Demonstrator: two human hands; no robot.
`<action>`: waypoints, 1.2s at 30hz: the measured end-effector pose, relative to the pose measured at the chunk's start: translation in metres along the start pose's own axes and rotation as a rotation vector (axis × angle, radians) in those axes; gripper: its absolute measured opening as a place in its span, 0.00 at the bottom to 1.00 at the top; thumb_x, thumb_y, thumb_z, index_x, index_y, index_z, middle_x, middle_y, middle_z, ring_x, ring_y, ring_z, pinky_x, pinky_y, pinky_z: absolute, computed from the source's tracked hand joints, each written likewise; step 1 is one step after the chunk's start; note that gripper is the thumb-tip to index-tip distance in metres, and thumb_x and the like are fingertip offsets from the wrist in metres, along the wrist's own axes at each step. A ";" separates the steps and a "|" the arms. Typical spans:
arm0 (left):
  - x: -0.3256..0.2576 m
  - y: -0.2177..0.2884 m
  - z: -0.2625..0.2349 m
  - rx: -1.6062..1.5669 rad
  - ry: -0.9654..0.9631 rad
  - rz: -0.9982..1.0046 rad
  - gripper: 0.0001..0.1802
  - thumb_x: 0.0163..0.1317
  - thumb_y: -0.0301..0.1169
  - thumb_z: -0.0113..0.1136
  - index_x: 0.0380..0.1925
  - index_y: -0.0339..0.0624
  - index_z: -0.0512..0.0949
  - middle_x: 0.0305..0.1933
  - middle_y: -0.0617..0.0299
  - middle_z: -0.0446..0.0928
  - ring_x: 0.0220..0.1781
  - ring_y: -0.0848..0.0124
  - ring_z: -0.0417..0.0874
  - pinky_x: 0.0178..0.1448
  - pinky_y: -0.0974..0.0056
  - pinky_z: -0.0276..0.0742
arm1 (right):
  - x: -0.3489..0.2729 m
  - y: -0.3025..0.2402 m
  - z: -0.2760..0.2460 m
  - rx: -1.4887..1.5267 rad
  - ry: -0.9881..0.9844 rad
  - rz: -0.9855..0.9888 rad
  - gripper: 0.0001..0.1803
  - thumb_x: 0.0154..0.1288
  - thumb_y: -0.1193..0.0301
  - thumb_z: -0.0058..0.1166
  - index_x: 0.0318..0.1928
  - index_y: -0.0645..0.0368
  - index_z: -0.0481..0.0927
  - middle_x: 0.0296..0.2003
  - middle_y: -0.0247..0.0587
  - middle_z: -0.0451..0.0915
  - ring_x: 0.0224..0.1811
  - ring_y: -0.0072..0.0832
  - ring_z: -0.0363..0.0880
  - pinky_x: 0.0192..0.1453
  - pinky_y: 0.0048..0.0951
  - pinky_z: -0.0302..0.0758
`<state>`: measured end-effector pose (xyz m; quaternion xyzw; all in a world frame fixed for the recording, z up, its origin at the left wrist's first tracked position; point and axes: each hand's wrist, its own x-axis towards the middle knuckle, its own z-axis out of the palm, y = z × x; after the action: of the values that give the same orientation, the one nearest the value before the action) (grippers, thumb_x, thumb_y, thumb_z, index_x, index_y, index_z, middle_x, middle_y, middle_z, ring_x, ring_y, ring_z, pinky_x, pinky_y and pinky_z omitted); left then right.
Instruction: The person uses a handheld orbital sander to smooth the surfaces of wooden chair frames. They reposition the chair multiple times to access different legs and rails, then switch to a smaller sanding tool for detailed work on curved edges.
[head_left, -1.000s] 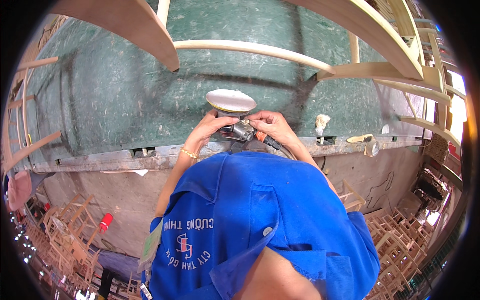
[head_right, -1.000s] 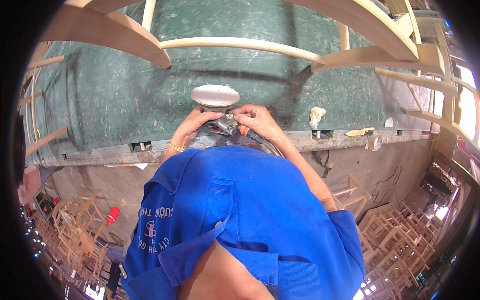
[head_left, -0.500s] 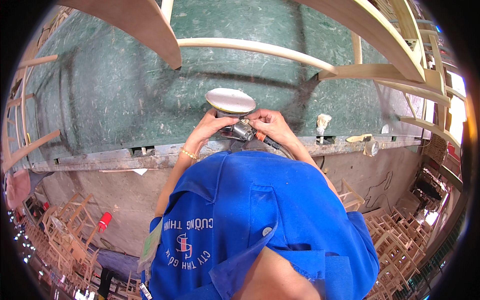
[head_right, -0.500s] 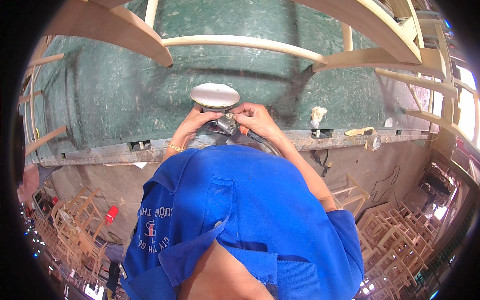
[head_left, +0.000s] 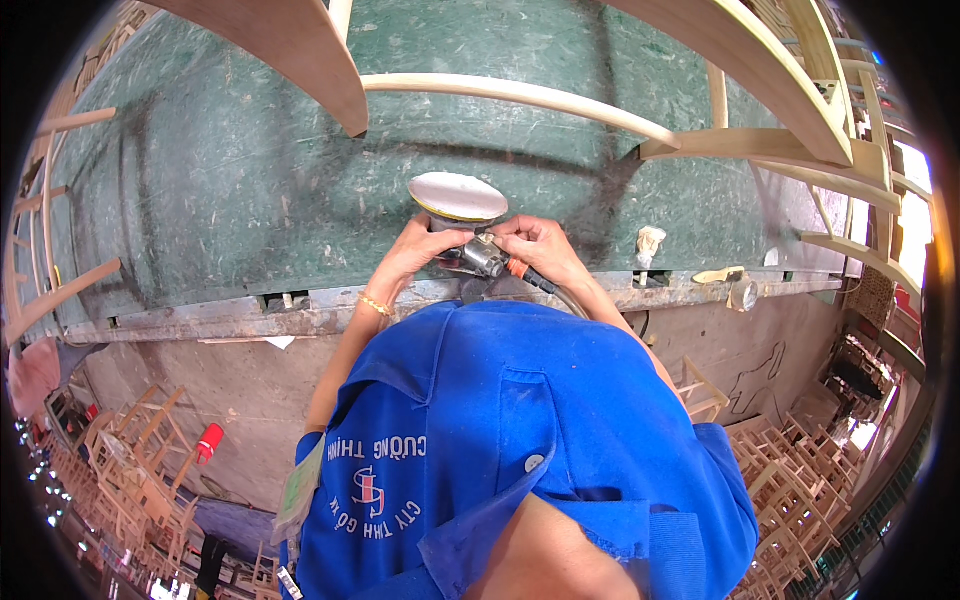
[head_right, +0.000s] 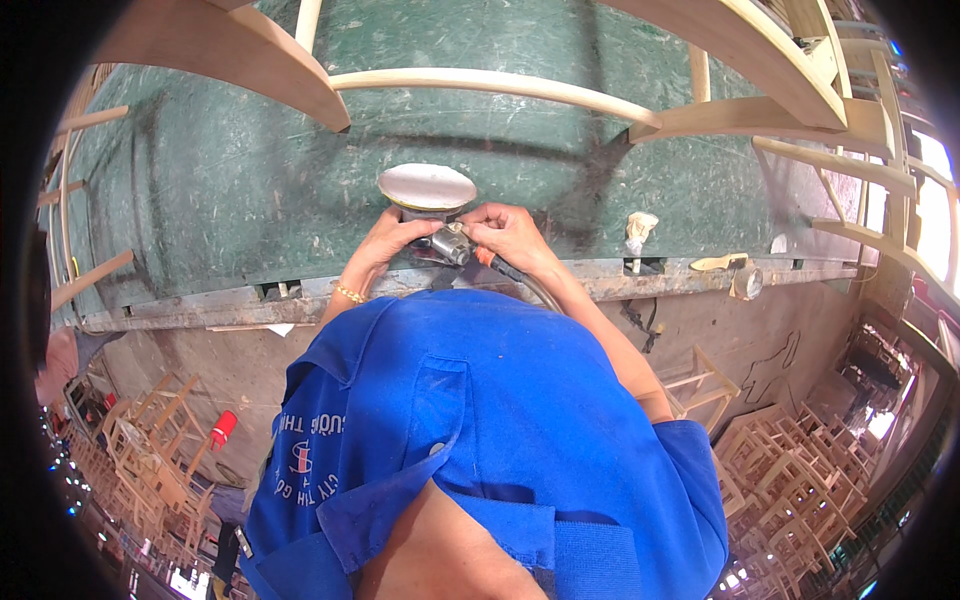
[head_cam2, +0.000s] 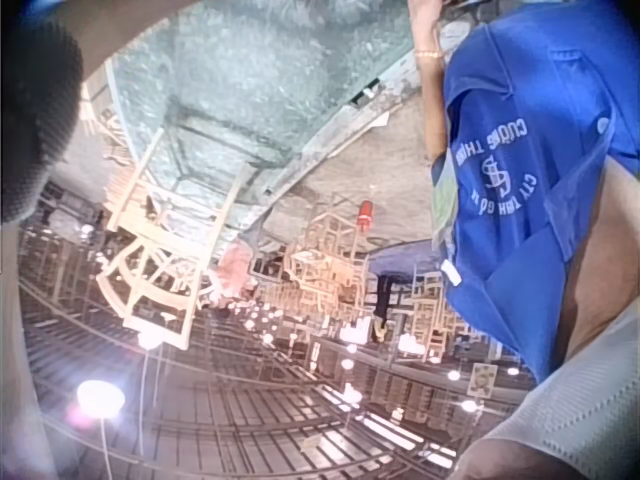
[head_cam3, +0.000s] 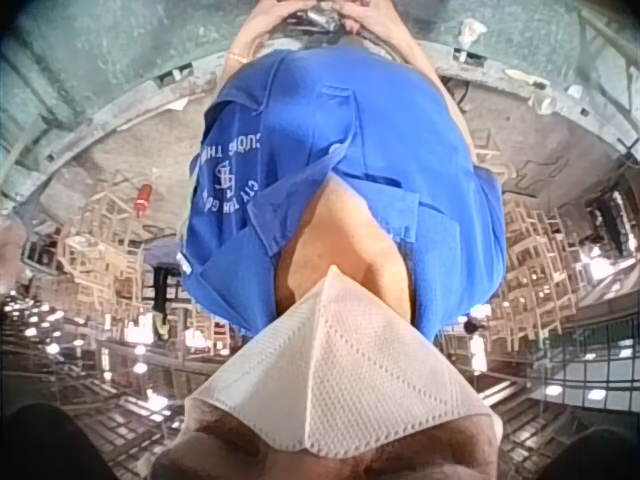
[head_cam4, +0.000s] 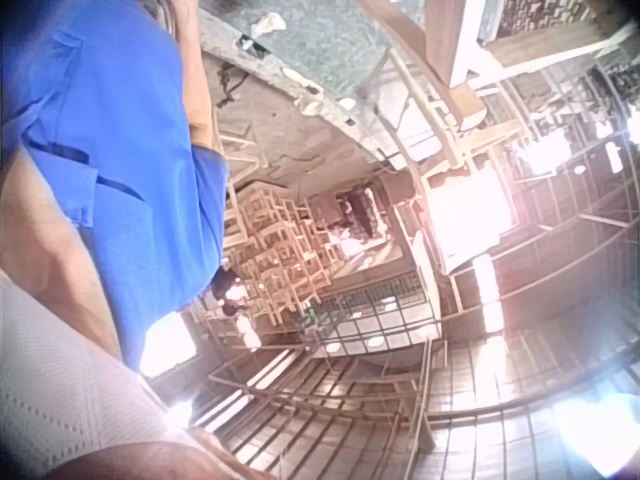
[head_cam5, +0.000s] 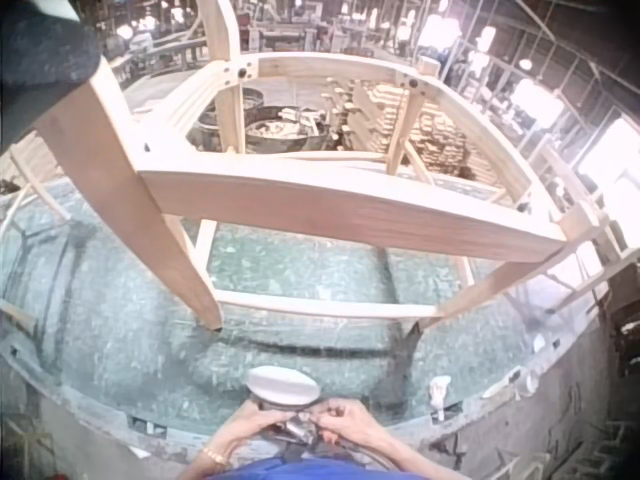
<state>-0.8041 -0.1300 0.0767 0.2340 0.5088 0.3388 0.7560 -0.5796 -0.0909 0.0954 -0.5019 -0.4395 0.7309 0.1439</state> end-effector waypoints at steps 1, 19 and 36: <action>0.000 0.001 -0.002 0.009 -0.001 -0.010 0.39 0.50 0.37 0.72 0.59 0.28 0.69 0.54 0.51 0.77 0.56 0.65 0.77 0.59 0.63 0.72 | 0.000 -0.001 0.001 -0.001 0.001 -0.003 0.12 0.64 0.72 0.57 0.44 0.69 0.80 0.25 0.34 0.80 0.21 0.14 0.75 0.24 0.17 0.71; 0.015 -0.052 -0.039 -0.667 -0.132 0.133 0.32 0.48 0.13 0.70 0.56 0.42 0.75 0.55 0.61 0.77 0.58 0.68 0.76 0.61 0.62 0.73 | -0.003 -0.019 0.027 0.496 0.047 0.086 0.27 0.71 0.60 0.53 0.60 0.68 0.68 0.44 0.45 0.80 0.46 0.28 0.79 0.48 0.26 0.80; 0.013 -0.027 -0.049 -0.487 -0.158 0.206 0.19 0.49 0.20 0.72 0.44 0.37 0.81 0.40 0.59 0.82 0.39 0.70 0.84 0.44 0.66 0.82 | 0.018 -0.031 0.071 1.280 -0.334 0.485 0.28 0.67 0.46 0.53 0.52 0.59 0.73 0.38 0.48 0.81 0.35 0.39 0.84 0.32 0.33 0.86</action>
<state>-0.8389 -0.1372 0.0317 0.1215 0.3253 0.5069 0.7890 -0.6562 -0.0970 0.1169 -0.2836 0.1850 0.9246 0.1747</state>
